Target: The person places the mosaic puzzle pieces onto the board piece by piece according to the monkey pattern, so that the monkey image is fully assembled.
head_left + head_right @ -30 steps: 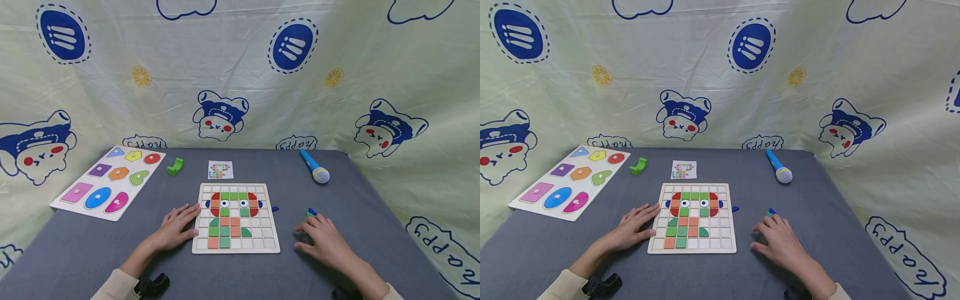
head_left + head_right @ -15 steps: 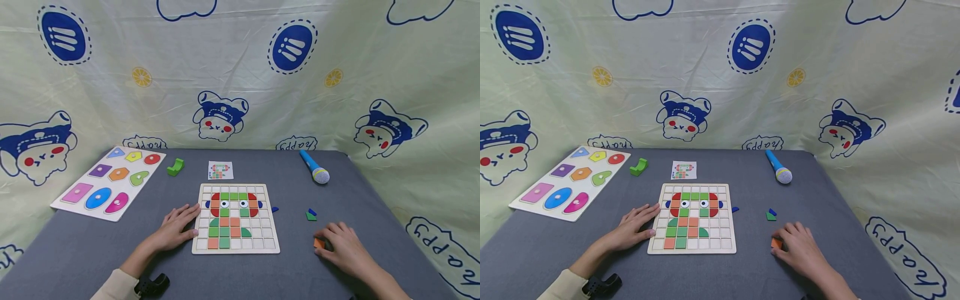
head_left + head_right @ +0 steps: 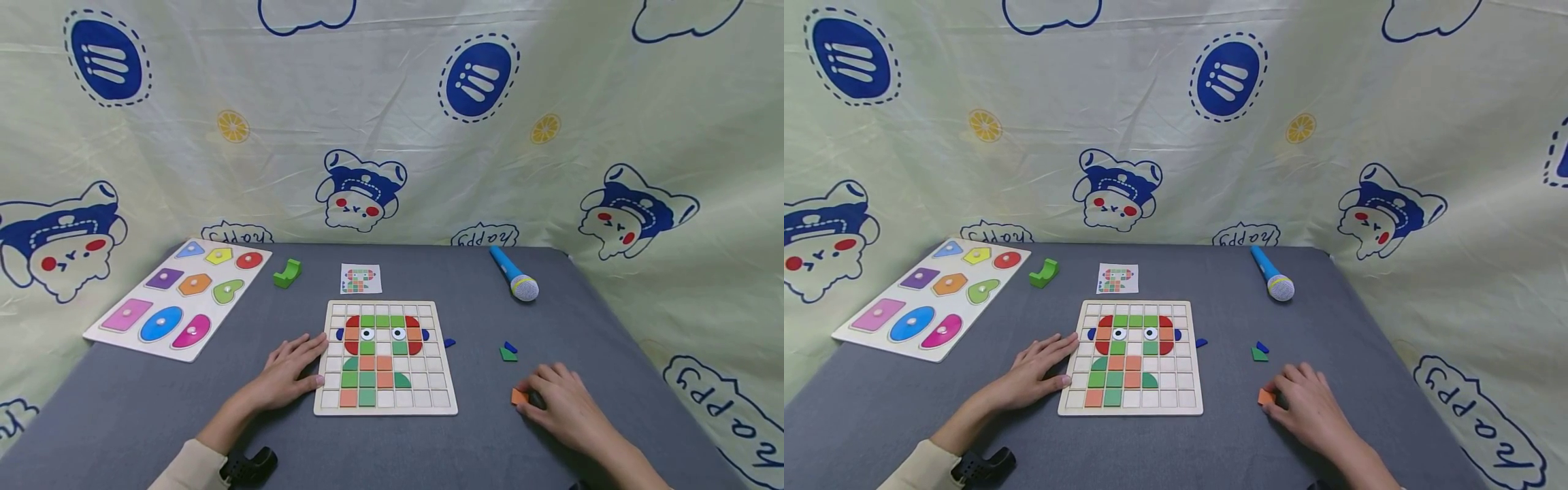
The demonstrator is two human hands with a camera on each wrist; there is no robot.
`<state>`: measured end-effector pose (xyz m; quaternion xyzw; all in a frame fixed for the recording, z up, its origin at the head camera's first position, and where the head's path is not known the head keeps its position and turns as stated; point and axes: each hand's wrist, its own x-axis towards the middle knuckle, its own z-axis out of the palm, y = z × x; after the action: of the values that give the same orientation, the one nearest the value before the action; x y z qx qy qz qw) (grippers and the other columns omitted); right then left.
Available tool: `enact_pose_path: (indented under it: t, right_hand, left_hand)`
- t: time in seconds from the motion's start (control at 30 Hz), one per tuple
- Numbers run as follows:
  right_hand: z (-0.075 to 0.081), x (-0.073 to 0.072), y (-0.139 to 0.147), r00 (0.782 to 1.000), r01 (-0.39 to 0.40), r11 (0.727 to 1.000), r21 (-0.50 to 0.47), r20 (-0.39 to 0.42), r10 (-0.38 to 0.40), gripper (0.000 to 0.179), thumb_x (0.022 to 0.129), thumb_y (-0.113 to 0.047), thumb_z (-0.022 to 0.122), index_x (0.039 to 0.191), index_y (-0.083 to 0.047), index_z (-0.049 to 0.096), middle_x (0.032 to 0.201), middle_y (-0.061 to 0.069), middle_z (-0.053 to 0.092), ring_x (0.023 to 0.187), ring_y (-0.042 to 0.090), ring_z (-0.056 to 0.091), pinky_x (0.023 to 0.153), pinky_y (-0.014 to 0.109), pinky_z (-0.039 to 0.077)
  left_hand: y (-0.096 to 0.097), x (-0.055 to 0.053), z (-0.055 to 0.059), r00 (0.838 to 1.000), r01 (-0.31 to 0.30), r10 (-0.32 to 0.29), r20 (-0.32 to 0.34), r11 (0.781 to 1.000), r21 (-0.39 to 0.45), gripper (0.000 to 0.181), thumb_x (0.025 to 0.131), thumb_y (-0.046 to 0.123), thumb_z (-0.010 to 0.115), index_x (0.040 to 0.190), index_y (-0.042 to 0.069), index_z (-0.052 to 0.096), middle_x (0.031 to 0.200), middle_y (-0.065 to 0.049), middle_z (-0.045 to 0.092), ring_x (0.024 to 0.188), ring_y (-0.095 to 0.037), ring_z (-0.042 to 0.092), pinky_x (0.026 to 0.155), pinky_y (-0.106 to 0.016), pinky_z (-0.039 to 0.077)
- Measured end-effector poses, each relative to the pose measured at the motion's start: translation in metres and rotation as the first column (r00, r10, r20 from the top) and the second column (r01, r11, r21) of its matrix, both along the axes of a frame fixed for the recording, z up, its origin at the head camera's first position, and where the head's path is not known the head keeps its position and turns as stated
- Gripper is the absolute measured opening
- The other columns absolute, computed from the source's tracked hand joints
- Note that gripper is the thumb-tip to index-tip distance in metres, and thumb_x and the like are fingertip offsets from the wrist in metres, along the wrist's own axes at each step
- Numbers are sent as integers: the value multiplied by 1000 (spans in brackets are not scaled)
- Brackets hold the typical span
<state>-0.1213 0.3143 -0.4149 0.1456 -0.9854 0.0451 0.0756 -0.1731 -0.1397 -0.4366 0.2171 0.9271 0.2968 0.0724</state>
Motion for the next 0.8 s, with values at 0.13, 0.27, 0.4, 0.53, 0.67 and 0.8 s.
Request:
enact_pose_path:
  t: [0.13, 0.27, 0.4, 0.53, 0.67, 0.8]
  right_hand:
    - [3, -1, -10, 998, -50, 999, -12, -39, 50, 19, 72, -31, 80, 85, -25, 68, 85, -12, 54, 83, 11, 45, 73, 35, 36]
    - [7, -4, -26, 990, -114, 993, -34, -82, 111, 21, 71, -31, 81, 87, -23, 69, 86, -11, 56, 84, 9, 44, 72, 32, 35]
    - [10, -8, -48, 977, -191, 981, -45, -102, 185, 22, 70, -31, 81, 87, -24, 69, 86, -12, 57, 83, 7, 42, 73, 31, 36]
    - [10, -14, -71, 960, -266, 963, -39, -97, 262, 22, 72, -33, 80, 89, -25, 69, 86, -13, 55, 84, 5, 41, 75, 31, 38]
    - [10, -18, -96, 945, -324, 945, -48, -57, 322, 23, 75, -37, 78, 91, -25, 69, 89, -12, 56, 88, 6, 41, 74, 29, 35]
    - [9, -20, -120, 925, -381, 922, -67, -24, 380, 25, 76, -40, 76, 93, -24, 69, 92, -12, 56, 90, 6, 42, 76, 28, 34]
  left_hand:
    - [0, 0, 0, 1000, 2, -2, -5, 1000, -3, 64, 91, 31, 60, 146, 9, 35, 155, -8, 32, 144, -39, 20, 110, -65, 7]
    - [-1, 0, -1, 1000, 4, -4, -10, 1000, -3, 64, 92, 31, 60, 146, 10, 35, 155, -8, 31, 144, -39, 20, 110, -65, 8]
    - [-1, 1, -1, 1000, 7, -7, -18, 1000, 2, 64, 91, 31, 60, 146, 9, 35, 154, -8, 32, 144, -39, 20, 110, -65, 8]
    - [-2, 1, -2, 999, 14, -14, -32, 1000, 8, 64, 91, 31, 60, 146, 8, 35, 154, -10, 32, 143, -40, 21, 109, -66, 8]
    - [-2, 1, -2, 999, 17, -17, -40, 1000, 11, 64, 91, 31, 60, 146, 8, 35, 154, -10, 32, 143, -41, 21, 109, -66, 8]
    - [-2, 1, -2, 999, 18, -18, -43, 1000, 14, 64, 91, 30, 60, 146, 8, 35, 154, -11, 32, 143, -41, 21, 109, -66, 9]
